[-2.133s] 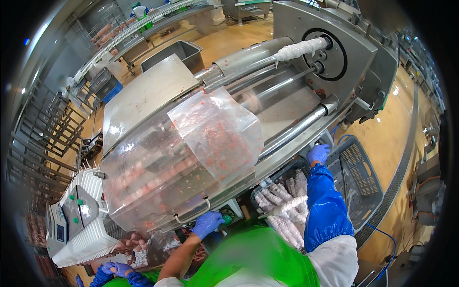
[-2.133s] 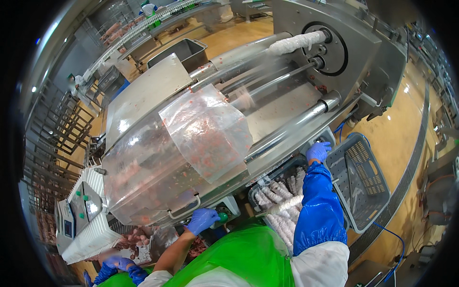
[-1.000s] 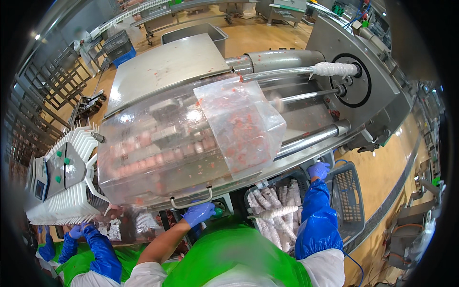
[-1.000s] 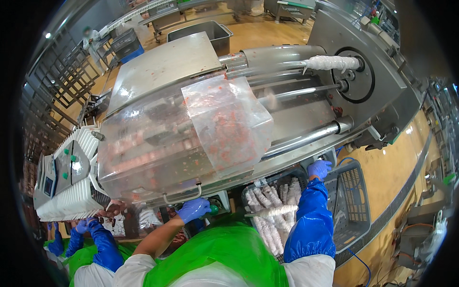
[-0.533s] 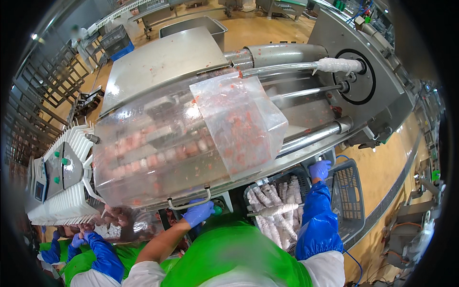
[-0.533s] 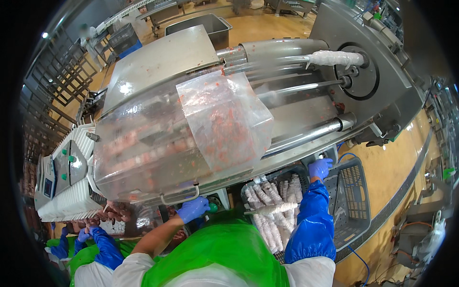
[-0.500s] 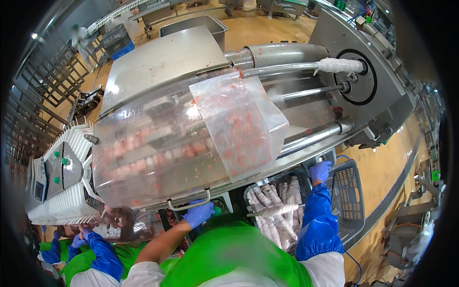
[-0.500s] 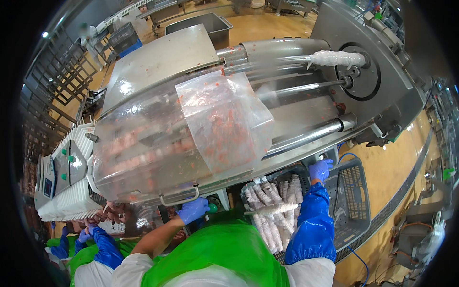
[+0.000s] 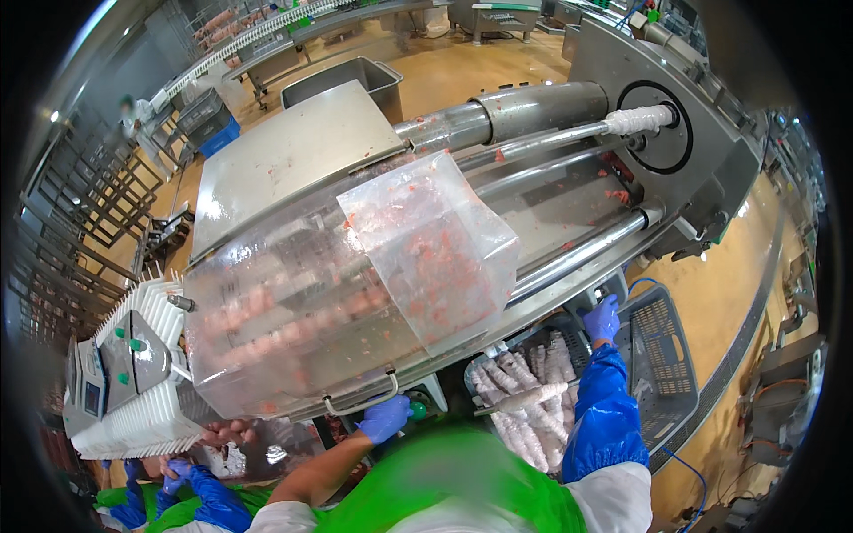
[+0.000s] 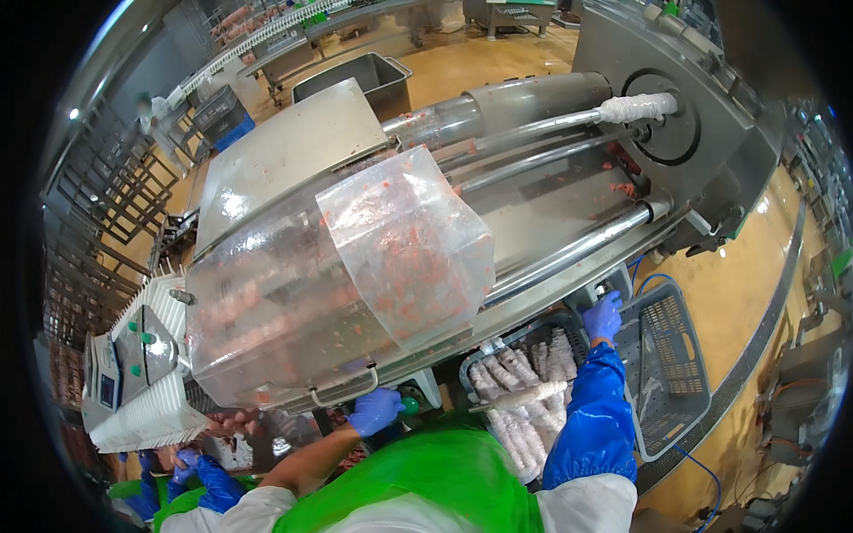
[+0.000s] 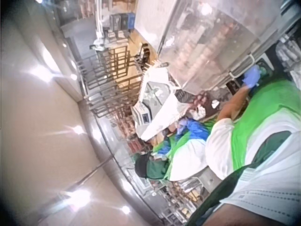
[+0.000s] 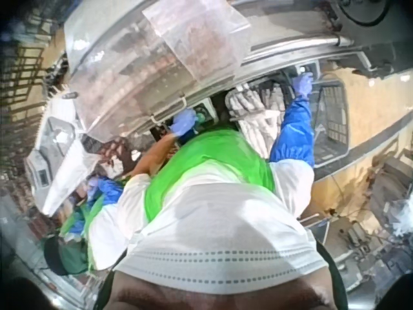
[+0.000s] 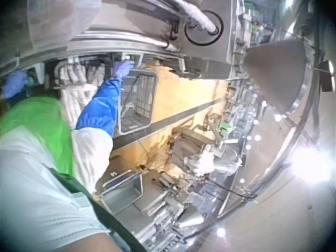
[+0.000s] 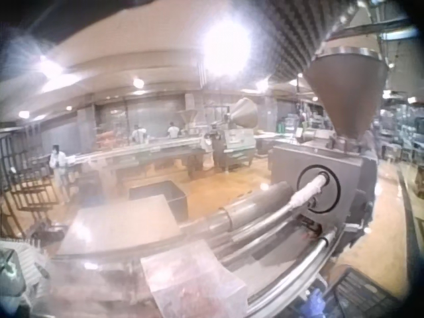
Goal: The person operates a sausage-stuffing machine in a food processing facility, repeatedly feeding white casings onto the machine's nozzle and collecting the extruded sausages into a basket. The person also adjusts the machine's controls and clears the area while another worker handles raw meat nearby.
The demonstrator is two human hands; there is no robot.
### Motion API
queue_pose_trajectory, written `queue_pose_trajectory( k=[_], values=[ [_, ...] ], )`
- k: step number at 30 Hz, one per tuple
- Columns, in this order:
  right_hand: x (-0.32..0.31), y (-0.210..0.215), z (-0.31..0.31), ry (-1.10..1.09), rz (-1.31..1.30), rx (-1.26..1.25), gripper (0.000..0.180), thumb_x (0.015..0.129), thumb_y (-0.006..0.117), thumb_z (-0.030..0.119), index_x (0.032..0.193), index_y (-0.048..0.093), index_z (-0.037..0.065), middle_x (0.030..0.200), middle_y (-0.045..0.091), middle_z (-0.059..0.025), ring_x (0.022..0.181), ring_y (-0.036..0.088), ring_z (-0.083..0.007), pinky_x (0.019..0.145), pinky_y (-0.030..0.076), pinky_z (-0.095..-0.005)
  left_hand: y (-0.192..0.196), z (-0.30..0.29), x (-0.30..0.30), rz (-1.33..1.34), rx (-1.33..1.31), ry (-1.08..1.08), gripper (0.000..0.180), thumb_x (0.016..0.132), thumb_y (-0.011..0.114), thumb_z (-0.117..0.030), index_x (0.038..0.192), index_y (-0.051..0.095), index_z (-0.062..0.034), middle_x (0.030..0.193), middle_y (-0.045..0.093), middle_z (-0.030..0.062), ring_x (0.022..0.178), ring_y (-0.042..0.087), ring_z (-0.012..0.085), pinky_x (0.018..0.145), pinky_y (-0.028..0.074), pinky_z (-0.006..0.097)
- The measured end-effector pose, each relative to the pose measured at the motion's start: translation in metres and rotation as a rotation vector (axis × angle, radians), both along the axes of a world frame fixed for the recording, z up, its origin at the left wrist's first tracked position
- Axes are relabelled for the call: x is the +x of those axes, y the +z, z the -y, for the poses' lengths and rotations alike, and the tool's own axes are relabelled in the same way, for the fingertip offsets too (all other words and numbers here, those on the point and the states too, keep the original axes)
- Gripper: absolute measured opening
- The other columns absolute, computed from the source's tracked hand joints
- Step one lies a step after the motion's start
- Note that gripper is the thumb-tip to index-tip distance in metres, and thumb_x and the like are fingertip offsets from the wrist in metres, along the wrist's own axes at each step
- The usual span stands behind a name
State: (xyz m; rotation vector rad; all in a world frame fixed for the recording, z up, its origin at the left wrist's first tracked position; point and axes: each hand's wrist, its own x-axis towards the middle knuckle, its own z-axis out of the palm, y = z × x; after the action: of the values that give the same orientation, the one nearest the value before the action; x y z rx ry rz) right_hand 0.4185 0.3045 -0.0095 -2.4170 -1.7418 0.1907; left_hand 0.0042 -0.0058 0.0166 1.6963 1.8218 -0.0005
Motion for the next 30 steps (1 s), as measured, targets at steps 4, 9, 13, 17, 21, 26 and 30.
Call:
queue_pose_trajectory(
  k=[4, 9, 13, 17, 21, 26, 30],
  values=[
    [-0.006, 0.019, 0.002, -0.011, -0.032, -0.045, 0.096, 0.064, 0.079, 0.035, 0.131, 0.025, -0.006, 0.122, 0.046, -0.028, 0.105, 0.054, -0.0414, 0.085, 0.048, -0.0442, 0.017, -0.005, 0.004, -0.054, 0.038, -0.035, 0.023, 0.079, 0.059, -0.03, 0.077, 0.064, -0.0075, 0.074, 0.061, 0.0167, 0.07, 0.06, 0.0358, 0.06, 0.046, 0.047],
    [0.002, 0.003, 0.0, 0.011, -0.067, 0.099, 0.084, 0.064, 0.079, 0.031, 0.125, 0.032, -0.004, 0.116, 0.051, -0.0271, 0.102, 0.055, -0.0429, 0.084, 0.047, -0.0464, 0.006, -0.007, 0.0, -0.115, 0.005, -0.074, 0.023, 0.079, 0.061, -0.028, 0.076, 0.063, -0.0059, 0.076, 0.062, 0.0172, 0.071, 0.061, 0.0365, 0.06, 0.046, 0.048],
    [0.007, -0.012, -0.005, -0.018, -0.089, 0.004, 0.085, 0.065, 0.077, 0.034, 0.127, 0.031, -0.001, 0.119, 0.049, -0.0265, 0.101, 0.057, -0.0429, 0.082, 0.049, -0.0465, 0.011, -0.006, 0.004, -0.07, -0.034, 0.001, 0.023, 0.078, 0.063, -0.03, 0.076, 0.064, -0.0075, 0.078, 0.063, 0.0162, 0.074, 0.061, 0.0361, 0.064, 0.047, 0.047],
    [0.003, 0.001, 0.001, -0.029, -0.02, -0.012, 0.094, 0.064, 0.078, 0.038, 0.131, 0.027, -0.004, 0.121, 0.047, -0.0282, 0.099, 0.058, -0.0416, 0.081, 0.05, -0.046, 0.012, -0.007, 0.005, -0.088, -0.048, 0.003, 0.022, 0.075, 0.065, -0.032, 0.075, 0.065, -0.0091, 0.075, 0.063, 0.0156, 0.072, 0.061, 0.0352, 0.063, 0.046, 0.046],
    [0.002, 0.005, 0.003, -0.016, -0.032, -0.01, 0.092, 0.063, 0.078, 0.031, 0.131, 0.028, -0.006, 0.123, 0.044, -0.0288, 0.098, 0.059, -0.04, 0.078, 0.052, -0.0437, 0.015, -0.012, 0.006, -0.14, -0.058, -0.019, 0.02, 0.074, 0.067, -0.032, 0.078, 0.069, -0.0125, 0.076, 0.065, 0.013, 0.07, 0.063, 0.0314, 0.062, 0.048, 0.041],
    [-0.003, 0.039, -0.013, 0.082, -0.021, -0.085, 0.057, 0.07, 0.073, 0.033, 0.116, 0.055, 0.004, 0.115, 0.057, -0.02, 0.092, 0.061, -0.0376, 0.08, 0.051, -0.0428, 0.019, -0.014, 0.005, -0.125, -0.064, -0.016, 0.02, 0.073, 0.068, -0.033, 0.078, 0.069, -0.0137, 0.074, 0.065, 0.0119, 0.069, 0.063, 0.0305, 0.062, 0.048, 0.041],
    [-0.098, 0.133, -0.039, 0.464, -1.164, 0.54, 0.032, 0.087, 0.059, 0.025, 0.109, 0.063, 0.003, 0.1, 0.064, -0.0101, 0.093, 0.06, -0.0147, 0.082, 0.048, -0.0282, 0.022, -0.015, 0.001, -0.051, -0.007, -0.03, 0.022, 0.073, 0.067, -0.036, 0.078, 0.069, -0.0139, 0.072, 0.065, 0.0106, 0.068, 0.063, 0.0303, 0.063, 0.049, 0.041]
  ],
)
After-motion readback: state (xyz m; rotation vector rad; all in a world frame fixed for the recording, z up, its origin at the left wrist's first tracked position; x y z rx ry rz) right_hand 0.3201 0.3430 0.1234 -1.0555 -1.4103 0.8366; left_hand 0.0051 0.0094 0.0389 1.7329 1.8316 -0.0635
